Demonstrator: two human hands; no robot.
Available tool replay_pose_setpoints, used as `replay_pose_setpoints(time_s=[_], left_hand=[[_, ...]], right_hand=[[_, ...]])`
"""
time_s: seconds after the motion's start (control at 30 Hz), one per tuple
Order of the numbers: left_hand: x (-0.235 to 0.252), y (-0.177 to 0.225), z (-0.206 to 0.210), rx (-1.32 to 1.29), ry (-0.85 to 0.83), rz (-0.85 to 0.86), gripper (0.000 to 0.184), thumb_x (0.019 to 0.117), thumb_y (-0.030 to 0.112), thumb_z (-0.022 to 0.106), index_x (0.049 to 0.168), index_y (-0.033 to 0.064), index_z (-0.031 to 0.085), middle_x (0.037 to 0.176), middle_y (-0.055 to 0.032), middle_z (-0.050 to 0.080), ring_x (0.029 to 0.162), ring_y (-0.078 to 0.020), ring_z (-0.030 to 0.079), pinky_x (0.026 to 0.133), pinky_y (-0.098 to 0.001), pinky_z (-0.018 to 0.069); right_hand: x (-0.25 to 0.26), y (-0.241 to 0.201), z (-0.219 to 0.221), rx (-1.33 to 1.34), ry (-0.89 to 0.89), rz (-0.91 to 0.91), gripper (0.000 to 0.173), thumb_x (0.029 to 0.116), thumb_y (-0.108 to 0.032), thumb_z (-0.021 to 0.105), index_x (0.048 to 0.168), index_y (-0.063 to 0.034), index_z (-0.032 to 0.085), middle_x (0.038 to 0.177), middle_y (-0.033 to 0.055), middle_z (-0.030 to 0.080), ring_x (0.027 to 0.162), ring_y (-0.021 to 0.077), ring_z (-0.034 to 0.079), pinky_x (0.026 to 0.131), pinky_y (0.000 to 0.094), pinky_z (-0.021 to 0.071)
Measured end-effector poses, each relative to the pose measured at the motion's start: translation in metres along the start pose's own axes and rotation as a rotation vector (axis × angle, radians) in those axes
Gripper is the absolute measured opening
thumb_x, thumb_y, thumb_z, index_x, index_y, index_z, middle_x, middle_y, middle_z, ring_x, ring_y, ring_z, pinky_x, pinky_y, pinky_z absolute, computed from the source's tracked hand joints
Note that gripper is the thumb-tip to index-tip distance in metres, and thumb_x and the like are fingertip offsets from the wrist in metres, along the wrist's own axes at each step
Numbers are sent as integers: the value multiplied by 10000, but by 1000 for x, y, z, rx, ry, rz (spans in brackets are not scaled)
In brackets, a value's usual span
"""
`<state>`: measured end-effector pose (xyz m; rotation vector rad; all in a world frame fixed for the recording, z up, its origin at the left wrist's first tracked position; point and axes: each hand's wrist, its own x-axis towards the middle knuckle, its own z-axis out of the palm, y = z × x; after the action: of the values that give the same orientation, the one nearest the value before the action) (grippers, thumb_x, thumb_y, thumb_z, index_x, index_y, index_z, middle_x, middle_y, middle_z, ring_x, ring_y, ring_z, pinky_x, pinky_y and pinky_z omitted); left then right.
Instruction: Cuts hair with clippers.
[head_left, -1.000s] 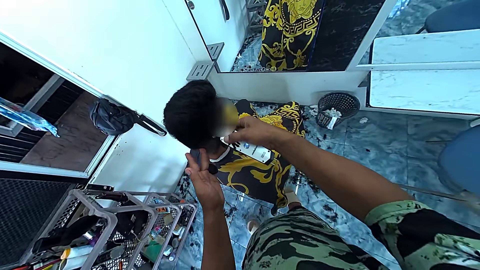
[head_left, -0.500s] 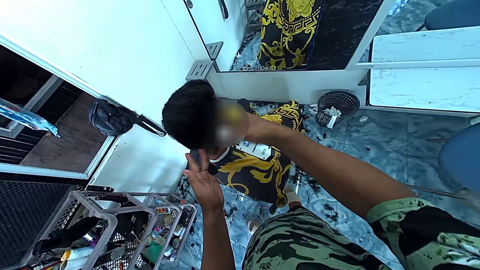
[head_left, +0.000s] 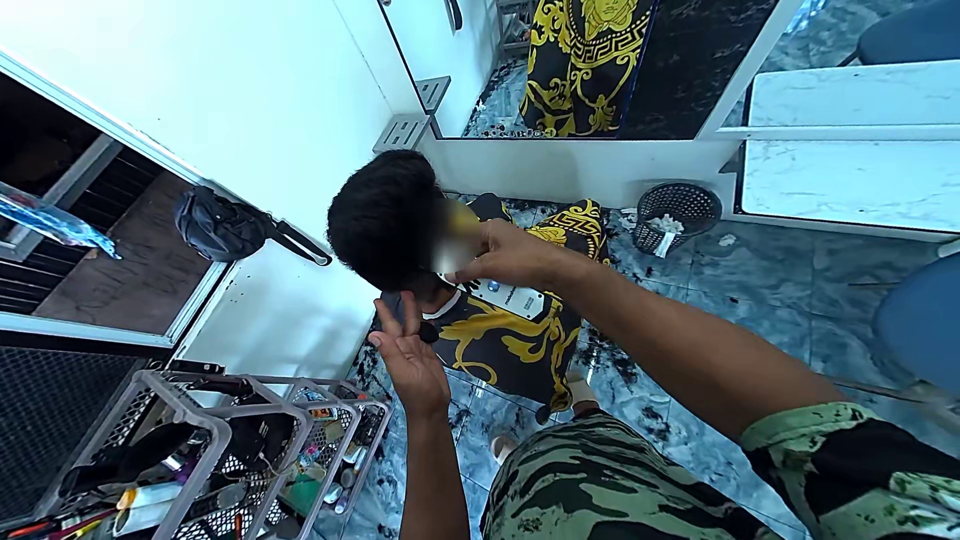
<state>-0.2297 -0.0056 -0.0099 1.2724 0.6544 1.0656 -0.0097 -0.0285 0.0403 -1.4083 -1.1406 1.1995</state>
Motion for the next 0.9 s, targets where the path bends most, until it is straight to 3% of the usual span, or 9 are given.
replay_pose_setpoints(time_s=[0.17, 0.27, 0.43, 0.57, 0.7, 0.83, 0.9], left_hand=[[0, 1, 0, 0, -5, 1, 800, 1024, 658, 31, 1658, 173, -27, 1681, -135, 261, 1484, -246, 385, 1162, -428, 376], [-1, 2, 1, 2, -3, -2, 793, 1026, 648, 28, 1657, 172, -29, 1679, -135, 265, 1469, -239, 403, 1153, -413, 389], [0, 1, -1, -7, -19, 3, 791, 1027, 645, 22, 1657, 169, -29, 1680, -133, 265, 1465, -239, 412, 1151, -410, 392], [-1, 0, -1, -11, -18, -7, 782, 1025, 648, 15, 1661, 194, -12, 1679, -113, 278, 1469, -239, 406, 1150, -423, 390], [0, 0, -2, -16, -13, -8, 784, 1023, 652, 17, 1661, 197, -12, 1679, -115, 278, 1469, -241, 407, 1144, -421, 398], [-1, -1, -2, -25, -22, -13, 772, 1029, 649, 35, 1663, 209, 6, 1681, -95, 279, 1489, -240, 377, 1165, -440, 374], [0, -1, -2, -32, -26, -6, 769, 1031, 649, 38, 1664, 212, 25, 1672, -93, 303, 1479, -241, 392, 1161, -440, 377]], right_hand=[[0, 5, 2, -199, 40, 43, 330, 895, -283, 800, 996, -1, 663, 775, 111, 675, 670, 195, 660, 639, 403, 569], [-2, -2, 2, -43, 19, 7, 349, 915, -250, 791, 1091, 20, 655, 839, 118, 713, 719, 179, 694, 681, 360, 600], [-1, 4, 3, -205, 33, 55, 334, 895, -278, 798, 1009, 5, 664, 788, 115, 684, 680, 200, 668, 645, 406, 572], [-3, -6, 4, -6, 22, 1, 343, 920, -243, 790, 1093, 15, 646, 841, 116, 717, 720, 173, 699, 674, 347, 603], [-3, 5, 6, -222, 27, 40, 319, 890, -273, 799, 966, 3, 660, 771, 110, 661, 667, 195, 646, 635, 408, 557], [-5, -9, 7, -16, 48, 6, 349, 919, -253, 789, 1093, 17, 652, 828, 111, 708, 707, 172, 687, 664, 351, 595], [-4, -8, 10, -67, 31, -3, 337, 908, -245, 799, 1070, 12, 654, 818, 111, 708, 701, 176, 691, 660, 362, 599]])
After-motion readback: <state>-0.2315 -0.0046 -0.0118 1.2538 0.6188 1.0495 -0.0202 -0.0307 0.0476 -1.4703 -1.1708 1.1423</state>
